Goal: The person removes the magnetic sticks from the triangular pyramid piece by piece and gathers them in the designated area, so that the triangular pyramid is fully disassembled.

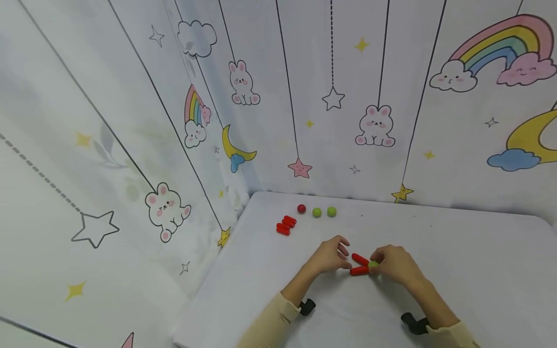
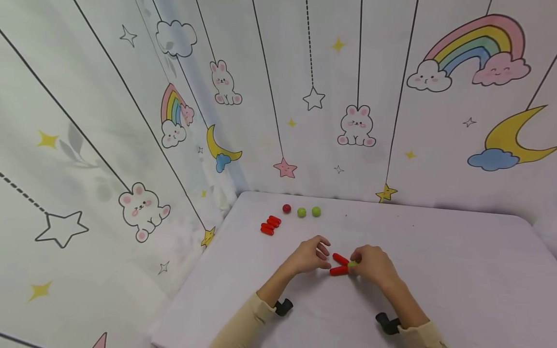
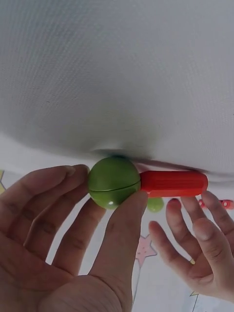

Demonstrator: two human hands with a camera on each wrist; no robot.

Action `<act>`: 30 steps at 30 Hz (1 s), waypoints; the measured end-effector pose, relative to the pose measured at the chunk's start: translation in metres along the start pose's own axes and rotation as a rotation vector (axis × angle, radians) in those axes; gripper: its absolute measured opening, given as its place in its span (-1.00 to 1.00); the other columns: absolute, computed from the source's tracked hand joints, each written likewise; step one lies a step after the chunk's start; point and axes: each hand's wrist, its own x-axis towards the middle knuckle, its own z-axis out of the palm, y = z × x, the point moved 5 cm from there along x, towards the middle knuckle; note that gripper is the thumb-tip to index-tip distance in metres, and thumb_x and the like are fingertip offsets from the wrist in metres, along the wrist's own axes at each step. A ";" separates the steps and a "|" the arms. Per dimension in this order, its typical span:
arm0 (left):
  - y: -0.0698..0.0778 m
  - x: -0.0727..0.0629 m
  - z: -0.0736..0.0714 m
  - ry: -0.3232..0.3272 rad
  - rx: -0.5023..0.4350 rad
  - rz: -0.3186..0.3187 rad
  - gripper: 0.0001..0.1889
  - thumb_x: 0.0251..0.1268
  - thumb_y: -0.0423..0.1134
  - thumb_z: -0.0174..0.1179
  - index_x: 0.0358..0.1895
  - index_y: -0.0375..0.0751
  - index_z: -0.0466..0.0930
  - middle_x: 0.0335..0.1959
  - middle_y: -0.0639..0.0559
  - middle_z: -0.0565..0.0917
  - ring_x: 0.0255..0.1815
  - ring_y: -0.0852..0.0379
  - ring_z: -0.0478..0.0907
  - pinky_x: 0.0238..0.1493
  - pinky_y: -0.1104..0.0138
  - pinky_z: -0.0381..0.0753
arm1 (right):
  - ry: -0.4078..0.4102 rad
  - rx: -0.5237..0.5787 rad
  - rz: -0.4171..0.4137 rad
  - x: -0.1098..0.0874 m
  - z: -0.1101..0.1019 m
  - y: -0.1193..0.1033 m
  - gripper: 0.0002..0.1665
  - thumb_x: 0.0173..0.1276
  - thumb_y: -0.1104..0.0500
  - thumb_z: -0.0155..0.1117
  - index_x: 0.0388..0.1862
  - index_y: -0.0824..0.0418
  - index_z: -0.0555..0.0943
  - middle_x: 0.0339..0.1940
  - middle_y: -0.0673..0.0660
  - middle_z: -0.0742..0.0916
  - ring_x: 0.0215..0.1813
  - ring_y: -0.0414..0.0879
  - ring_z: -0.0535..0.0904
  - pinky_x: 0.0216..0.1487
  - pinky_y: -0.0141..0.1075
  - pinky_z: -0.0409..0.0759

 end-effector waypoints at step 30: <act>-0.008 -0.002 0.010 -0.014 -0.238 0.005 -0.47 0.11 -0.52 0.50 0.17 -0.21 0.60 -0.19 -0.08 0.78 -0.32 0.28 0.70 -0.27 0.42 0.66 | -0.026 0.067 -0.036 0.002 0.007 0.001 -0.79 0.25 0.17 0.55 -0.21 0.29 0.81 -0.37 0.04 0.79 -0.41 -0.11 0.61 -0.43 -0.21 0.60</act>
